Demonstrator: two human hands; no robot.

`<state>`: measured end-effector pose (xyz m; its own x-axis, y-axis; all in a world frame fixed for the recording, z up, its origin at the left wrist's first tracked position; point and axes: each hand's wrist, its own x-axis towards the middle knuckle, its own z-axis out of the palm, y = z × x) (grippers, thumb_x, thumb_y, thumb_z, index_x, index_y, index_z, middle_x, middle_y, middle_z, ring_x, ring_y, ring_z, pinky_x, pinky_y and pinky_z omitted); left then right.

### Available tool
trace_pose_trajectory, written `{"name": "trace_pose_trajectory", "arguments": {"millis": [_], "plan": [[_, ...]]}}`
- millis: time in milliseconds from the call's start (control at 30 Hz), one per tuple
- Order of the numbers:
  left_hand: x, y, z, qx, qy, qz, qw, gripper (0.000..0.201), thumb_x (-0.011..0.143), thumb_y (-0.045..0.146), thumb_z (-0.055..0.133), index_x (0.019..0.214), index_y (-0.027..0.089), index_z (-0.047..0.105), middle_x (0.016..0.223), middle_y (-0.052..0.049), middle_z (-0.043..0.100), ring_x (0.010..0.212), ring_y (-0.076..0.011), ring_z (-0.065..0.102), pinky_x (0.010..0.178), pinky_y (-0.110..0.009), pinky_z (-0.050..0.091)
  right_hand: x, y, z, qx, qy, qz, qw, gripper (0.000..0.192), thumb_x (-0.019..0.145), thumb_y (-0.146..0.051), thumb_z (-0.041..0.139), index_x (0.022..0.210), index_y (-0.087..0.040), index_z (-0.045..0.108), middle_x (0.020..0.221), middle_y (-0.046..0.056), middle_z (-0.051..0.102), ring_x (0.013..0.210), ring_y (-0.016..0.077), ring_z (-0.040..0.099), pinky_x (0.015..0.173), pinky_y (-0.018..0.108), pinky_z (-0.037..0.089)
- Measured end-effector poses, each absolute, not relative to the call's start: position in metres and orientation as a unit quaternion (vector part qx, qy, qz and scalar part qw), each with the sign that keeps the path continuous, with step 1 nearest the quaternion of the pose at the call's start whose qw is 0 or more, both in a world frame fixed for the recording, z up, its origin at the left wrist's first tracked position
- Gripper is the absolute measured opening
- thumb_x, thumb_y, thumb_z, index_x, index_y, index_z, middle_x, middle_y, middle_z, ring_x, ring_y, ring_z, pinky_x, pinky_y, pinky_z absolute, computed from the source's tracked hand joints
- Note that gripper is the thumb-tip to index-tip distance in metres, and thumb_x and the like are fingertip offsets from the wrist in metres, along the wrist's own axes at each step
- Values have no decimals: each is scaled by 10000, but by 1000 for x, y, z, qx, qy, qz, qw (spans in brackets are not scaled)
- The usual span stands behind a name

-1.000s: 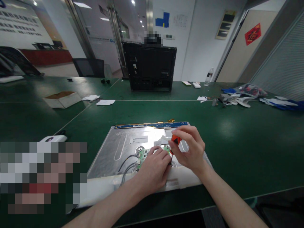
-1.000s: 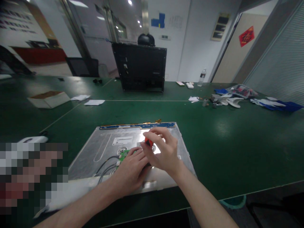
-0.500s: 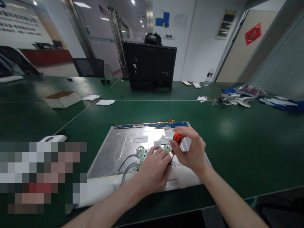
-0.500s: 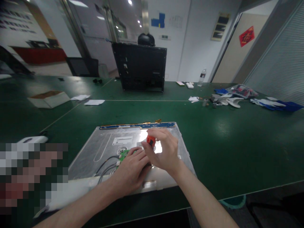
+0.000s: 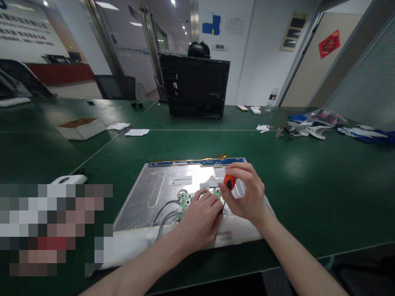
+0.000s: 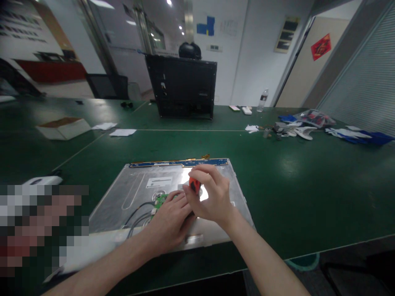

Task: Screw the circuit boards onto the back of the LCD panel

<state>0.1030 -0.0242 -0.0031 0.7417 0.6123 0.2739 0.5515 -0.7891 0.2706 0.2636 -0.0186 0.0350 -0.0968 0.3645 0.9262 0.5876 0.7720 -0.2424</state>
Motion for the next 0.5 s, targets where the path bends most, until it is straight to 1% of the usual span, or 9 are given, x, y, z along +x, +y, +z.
{"name": "trace_pose_trajectory", "arguments": {"millis": [100, 233, 300, 400, 500], "plan": [[103, -24, -2, 929, 314, 174, 87, 188, 874, 163, 485, 985, 204, 630, 998, -82, 675, 1017, -265, 592, 1028, -479, 364, 264, -20, 38, -320, -736, -100, 588, 290, 832, -130, 591, 1106, -218, 560, 966, 72, 643, 872, 195, 665, 724, 342, 590], [103, -24, -1, 928, 317, 171, 92, 168, 864, 161, 492, 952, 191, 632, 979, -84, 674, 985, -259, 596, 1029, -473, 363, 265, -21, 40, -305, -744, -86, 588, 314, 827, -107, 559, 1122, -217, 559, 998, 80, 683, 921, 203, 683, 768, 358, 594], [103, -24, -1, 928, 318, 168, 94, 158, 860, 160, 495, 943, 186, 626, 990, -89, 675, 1003, -263, 593, 1034, -469, 359, 265, -21, 39, -300, -743, -74, 593, 295, 834, -140, 587, 1116, -215, 548, 999, 80, 694, 919, 204, 692, 769, 360, 594], [103, -24, -1, 927, 321, 168, 95, 149, 861, 164, 495, 946, 188, 616, 1017, -93, 677, 1047, -271, 584, 1040, -469, 352, 264, -19, 37, -302, -734, -63, 605, 306, 823, -187, 661, 1094, -223, 523, 984, 69, 706, 879, 190, 703, 735, 330, 592], [103, -25, 0, 928, 322, 162, 97, 144, 854, 155, 499, 934, 189, 614, 1014, -90, 677, 1036, -270, 586, 1039, -468, 349, 263, -19, 35, -309, -724, -54, 614, 315, 822, -162, 656, 1088, -222, 498, 983, 72, 714, 837, 178, 705, 690, 304, 581]]}}
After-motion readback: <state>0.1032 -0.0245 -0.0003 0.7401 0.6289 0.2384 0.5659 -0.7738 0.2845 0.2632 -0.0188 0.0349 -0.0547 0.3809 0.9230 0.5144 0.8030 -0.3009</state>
